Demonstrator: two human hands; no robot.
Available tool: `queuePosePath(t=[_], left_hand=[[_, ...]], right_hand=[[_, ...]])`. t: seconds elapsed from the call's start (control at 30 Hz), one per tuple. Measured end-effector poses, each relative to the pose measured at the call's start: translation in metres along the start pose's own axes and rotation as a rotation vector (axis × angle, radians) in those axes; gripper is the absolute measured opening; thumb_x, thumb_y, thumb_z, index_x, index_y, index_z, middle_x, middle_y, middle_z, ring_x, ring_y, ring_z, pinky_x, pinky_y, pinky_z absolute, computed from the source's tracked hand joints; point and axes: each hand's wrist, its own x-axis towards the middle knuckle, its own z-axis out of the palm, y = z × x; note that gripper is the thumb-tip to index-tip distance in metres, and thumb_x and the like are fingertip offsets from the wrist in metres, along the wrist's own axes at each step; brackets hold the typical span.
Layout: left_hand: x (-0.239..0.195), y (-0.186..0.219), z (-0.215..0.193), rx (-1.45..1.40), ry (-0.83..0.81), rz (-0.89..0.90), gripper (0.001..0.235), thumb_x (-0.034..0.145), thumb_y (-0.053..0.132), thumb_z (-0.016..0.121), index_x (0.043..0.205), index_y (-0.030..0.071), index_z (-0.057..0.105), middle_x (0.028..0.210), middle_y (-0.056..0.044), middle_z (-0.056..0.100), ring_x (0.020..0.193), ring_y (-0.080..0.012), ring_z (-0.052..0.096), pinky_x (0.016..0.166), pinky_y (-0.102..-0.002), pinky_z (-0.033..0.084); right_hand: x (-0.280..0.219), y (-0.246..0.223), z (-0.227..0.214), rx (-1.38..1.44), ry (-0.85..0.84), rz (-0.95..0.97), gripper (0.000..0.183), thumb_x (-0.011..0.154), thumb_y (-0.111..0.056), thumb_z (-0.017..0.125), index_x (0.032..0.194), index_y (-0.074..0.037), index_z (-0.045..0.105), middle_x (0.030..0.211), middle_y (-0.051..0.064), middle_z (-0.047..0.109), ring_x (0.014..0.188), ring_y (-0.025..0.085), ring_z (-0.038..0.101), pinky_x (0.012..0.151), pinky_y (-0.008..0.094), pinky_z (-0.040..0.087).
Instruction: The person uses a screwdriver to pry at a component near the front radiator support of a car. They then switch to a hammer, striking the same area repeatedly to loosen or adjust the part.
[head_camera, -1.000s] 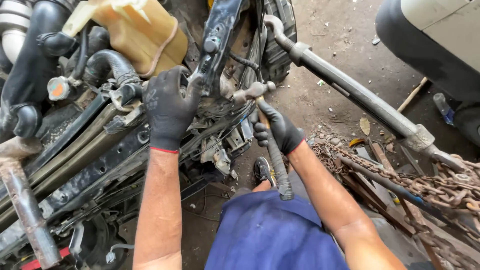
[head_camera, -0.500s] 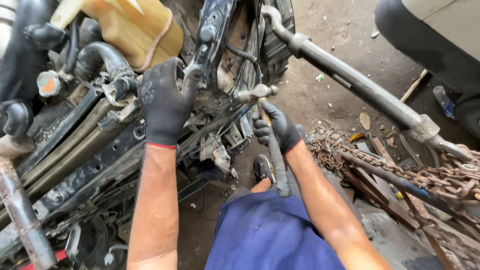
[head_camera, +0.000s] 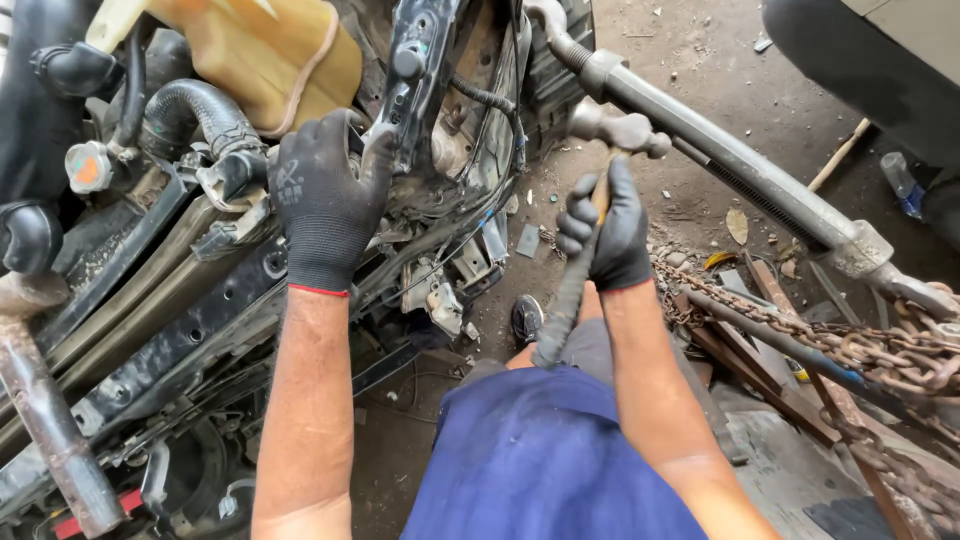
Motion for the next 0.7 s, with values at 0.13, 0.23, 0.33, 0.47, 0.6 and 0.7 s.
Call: queuePosePath(t=[0.13,0.23,0.33,0.47,0.6,0.7], left_hand=[[-0.001,0.004,-0.004,-0.013,-0.001,-0.010,0.041,0.105,0.048,0.068,0.116,0.008,0.067,0.103,-0.016,0.066,0.098,-0.0374,0.061,0.085,-0.052,0.046],[0.000,0.004,-0.004,0.002,-0.007,-0.006,0.044,0.107,0.048,0.068,0.119,0.006,0.066,0.103,-0.017,0.066,0.098,-0.0377,0.060,0.085,-0.052,0.045],[-0.003,0.003,-0.003,0.020,-0.009,0.003,0.048,0.107,0.050,0.067,0.121,0.005,0.065,0.105,-0.018,0.066,0.101,-0.0361,0.062,0.087,-0.051,0.046],[-0.002,0.002,-0.003,0.023,-0.031,-0.027,0.049,0.107,0.050,0.066,0.123,0.004,0.066,0.106,-0.017,0.066,0.101,-0.0361,0.062,0.089,-0.051,0.046],[-0.004,-0.001,-0.002,0.034,-0.015,0.005,0.050,0.109,0.050,0.067,0.123,0.002,0.065,0.107,-0.019,0.065,0.101,-0.0367,0.061,0.090,-0.051,0.046],[-0.002,0.004,-0.005,-0.023,0.000,-0.004,0.044,0.106,0.045,0.067,0.122,0.004,0.066,0.108,-0.018,0.066,0.103,-0.0380,0.060,0.089,-0.051,0.046]], right_hand=[[0.009,0.024,0.030,-0.209,-0.033,0.080,0.055,0.104,-0.063,0.044,0.085,-0.014,0.058,0.055,-0.007,0.040,0.042,0.009,0.038,0.038,0.028,0.034],[0.020,0.026,0.012,-0.350,-0.049,0.366,0.054,0.103,-0.063,0.043,0.083,-0.014,0.058,0.052,-0.007,0.040,0.040,0.009,0.039,0.037,0.027,0.035],[0.015,0.013,0.001,-0.154,-0.020,0.396,0.052,0.104,-0.060,0.045,0.085,-0.013,0.059,0.051,-0.009,0.038,0.039,0.008,0.037,0.035,0.026,0.033],[0.020,0.015,0.020,-0.190,-0.017,0.250,0.049,0.106,-0.058,0.046,0.089,-0.013,0.058,0.054,-0.008,0.038,0.043,0.008,0.037,0.039,0.027,0.032],[0.018,0.001,0.053,-0.478,-0.019,0.467,0.053,0.101,-0.062,0.044,0.083,-0.014,0.057,0.050,-0.007,0.035,0.038,0.009,0.035,0.037,0.029,0.031],[0.014,-0.017,0.039,-0.432,-0.035,0.356,0.057,0.101,-0.065,0.042,0.082,-0.014,0.058,0.050,-0.008,0.035,0.038,0.008,0.034,0.035,0.027,0.029]])
